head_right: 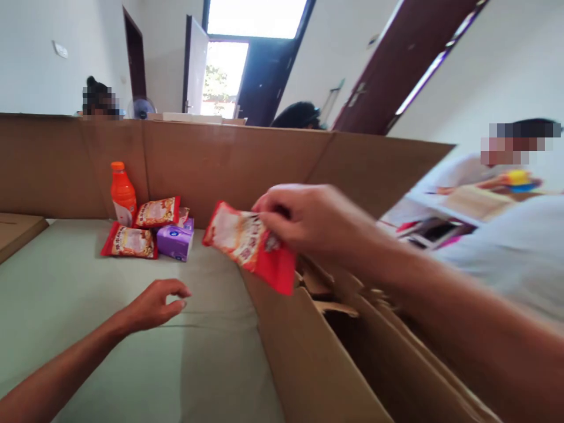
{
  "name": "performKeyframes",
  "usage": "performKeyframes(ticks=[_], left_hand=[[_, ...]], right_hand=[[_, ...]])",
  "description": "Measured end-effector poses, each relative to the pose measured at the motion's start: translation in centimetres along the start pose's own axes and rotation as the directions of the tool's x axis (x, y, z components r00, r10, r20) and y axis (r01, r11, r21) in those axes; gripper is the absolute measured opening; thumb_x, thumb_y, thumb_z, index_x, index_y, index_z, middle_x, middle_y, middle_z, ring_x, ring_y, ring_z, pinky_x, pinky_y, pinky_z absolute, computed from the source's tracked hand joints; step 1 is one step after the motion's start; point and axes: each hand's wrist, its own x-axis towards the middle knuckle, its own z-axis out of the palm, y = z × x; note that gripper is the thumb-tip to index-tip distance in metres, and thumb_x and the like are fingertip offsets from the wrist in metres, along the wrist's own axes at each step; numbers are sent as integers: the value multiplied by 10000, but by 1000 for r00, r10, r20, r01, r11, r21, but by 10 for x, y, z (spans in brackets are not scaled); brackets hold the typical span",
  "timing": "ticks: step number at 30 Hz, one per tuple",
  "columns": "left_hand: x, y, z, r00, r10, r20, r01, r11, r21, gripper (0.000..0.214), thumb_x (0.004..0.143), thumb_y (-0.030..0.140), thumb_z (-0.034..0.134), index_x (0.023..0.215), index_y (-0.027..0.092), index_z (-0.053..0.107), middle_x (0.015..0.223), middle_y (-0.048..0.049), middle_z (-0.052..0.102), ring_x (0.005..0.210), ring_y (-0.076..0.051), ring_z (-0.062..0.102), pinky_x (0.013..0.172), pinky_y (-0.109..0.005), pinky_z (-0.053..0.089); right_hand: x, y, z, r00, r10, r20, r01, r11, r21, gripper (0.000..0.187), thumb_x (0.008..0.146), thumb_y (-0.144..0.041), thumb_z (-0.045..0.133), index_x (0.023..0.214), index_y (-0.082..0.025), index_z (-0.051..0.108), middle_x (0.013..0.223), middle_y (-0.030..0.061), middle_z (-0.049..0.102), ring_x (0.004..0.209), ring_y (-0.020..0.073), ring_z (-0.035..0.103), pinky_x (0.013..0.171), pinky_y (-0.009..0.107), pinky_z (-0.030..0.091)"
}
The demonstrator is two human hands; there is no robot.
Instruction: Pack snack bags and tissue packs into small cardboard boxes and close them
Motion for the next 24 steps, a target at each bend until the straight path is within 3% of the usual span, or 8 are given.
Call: performKeyframes(ticks=[3, 7, 10, 13, 17, 20, 24], left_hand=[[-45, -49, -14, 988, -148, -38, 150, 987, 51, 260, 764, 142, 549, 955, 178, 722, 967, -70, 753, 845, -214, 673, 821, -339, 528], [-73, -88, -30, 970, -237, -62, 243, 960, 136, 360, 758, 140, 529, 1084, 158, 682, 1111, -103, 711, 987, -229, 657, 893, -353, 513], [-74, -102, -32, 974, -228, -16, 227, 954, 196, 362, 742, 114, 555, 1075, 177, 685, 1094, -86, 704, 1019, -226, 653, 925, -340, 507], [-61, -109, -21, 982, -188, 31, 175, 954, 244, 348, 779, 125, 595, 1113, 177, 676, 1144, -93, 690, 1091, -236, 636, 979, -354, 493], [-30, -106, 5, 991, -110, 80, 81, 948, 306, 301, 876, 193, 637, 1177, 167, 642, 1241, -98, 653, 1190, -249, 594, 1040, -439, 465], [-5, -100, 23, 994, -73, 85, 37, 929, 368, 279, 901, 237, 653, 1169, 160, 640, 1247, -96, 651, 1213, -263, 581, 1051, -495, 450], [22, -96, 33, 995, -93, -22, 93, 887, 453, 477, 854, 131, 586, 1330, 124, 558, 1338, -186, 618, 1274, -294, 556, 1088, -427, 417]], right_hand=[[37, -43, 74, 945, -242, 219, 267, 959, -92, 174, 856, -155, 480, 815, -191, 645, 853, 39, 720, 708, 143, 616, 662, 266, 420], [56, -76, 175, 869, -323, 375, 425, 875, -231, 197, 897, -104, 491, 819, -154, 665, 908, 92, 715, 815, 181, 624, 753, 308, 399], [46, -78, 213, 807, -357, 471, 504, 832, -232, 196, 873, -59, 547, 774, -158, 683, 931, 97, 720, 928, 201, 624, 826, 327, 388], [27, -69, 206, 808, -319, 495, 493, 826, -272, 199, 893, -61, 538, 843, -149, 710, 1051, 132, 714, 1025, 232, 610, 861, 362, 382], [-4, -65, 163, 848, -257, 464, 432, 842, -323, 168, 944, -169, 542, 969, -154, 708, 1278, 142, 649, 1154, 274, 568, 943, 420, 367], [-35, -69, 133, 863, -240, 445, 397, 866, -305, 118, 928, -202, 589, 913, -161, 698, 1263, 130, 659, 1120, 269, 592, 944, 425, 387], [-84, -71, 102, 873, -304, 382, 408, 884, -230, 92, 904, -231, 636, 851, -170, 678, 1181, 108, 692, 1095, 248, 608, 946, 411, 416]])
